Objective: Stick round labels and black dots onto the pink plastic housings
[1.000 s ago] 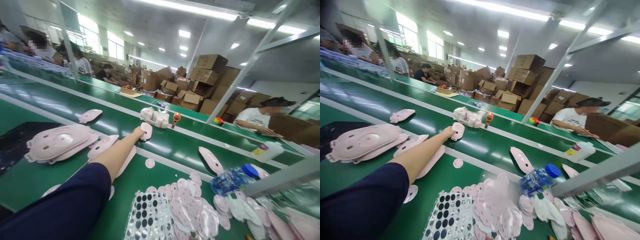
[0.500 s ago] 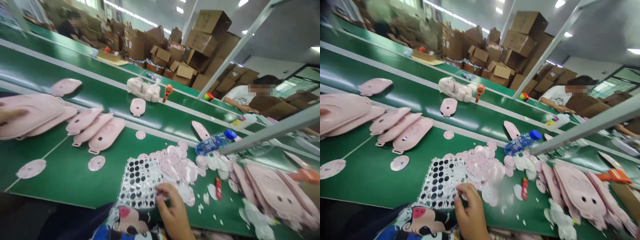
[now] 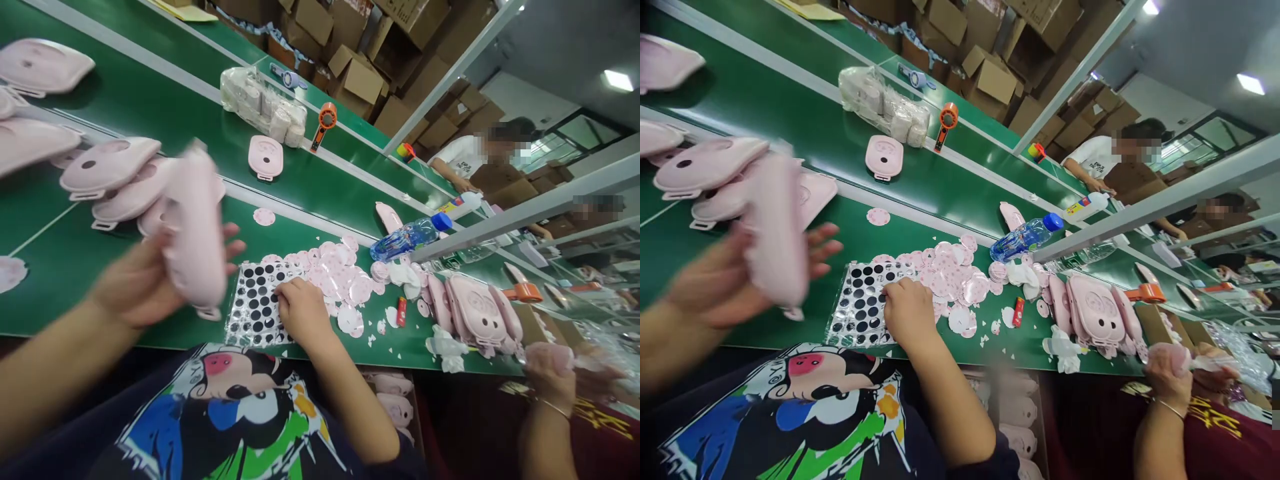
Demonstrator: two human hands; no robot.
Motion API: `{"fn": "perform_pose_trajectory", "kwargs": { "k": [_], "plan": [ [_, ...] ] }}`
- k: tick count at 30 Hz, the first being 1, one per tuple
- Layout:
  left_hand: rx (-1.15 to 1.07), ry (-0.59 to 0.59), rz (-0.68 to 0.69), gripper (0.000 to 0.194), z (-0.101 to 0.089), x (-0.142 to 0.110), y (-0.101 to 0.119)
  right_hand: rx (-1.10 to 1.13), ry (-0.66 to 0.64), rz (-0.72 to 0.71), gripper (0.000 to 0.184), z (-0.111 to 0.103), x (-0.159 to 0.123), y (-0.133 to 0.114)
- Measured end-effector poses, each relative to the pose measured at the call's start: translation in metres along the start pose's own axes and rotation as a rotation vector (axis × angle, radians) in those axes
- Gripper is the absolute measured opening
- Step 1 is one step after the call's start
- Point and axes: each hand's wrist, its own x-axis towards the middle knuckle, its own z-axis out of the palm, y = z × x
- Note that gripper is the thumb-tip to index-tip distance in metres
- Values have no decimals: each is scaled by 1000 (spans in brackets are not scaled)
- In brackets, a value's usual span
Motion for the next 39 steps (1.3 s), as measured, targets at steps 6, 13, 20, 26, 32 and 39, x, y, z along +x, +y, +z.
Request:
{"fn": "perform_pose_trajectory", "kwargs": {
  "k": [6,13,20,26,32,39],
  "plan": [
    [-140,44,-280,37,16,5,-48,-44,-70,-69,15,-5,11,1],
    [-139,93,-220,31,15,10,-50,-45,-87,-69,11,-5,6,2],
    [-142,29,-216,33,12,12,-54,-60,-126,-56,11,-8,13,-3],
    [-181,49,-215,32,11,11,-54,-51,-151,-83,9,-12,17,-4],
    [-211,59,-231,33,14,6,-49,-43,-125,-107,10,-11,6,0],
    [-210,34,-219,31,13,5,-49,-86,-77,-79,16,-6,-5,-3]
  ]
}}
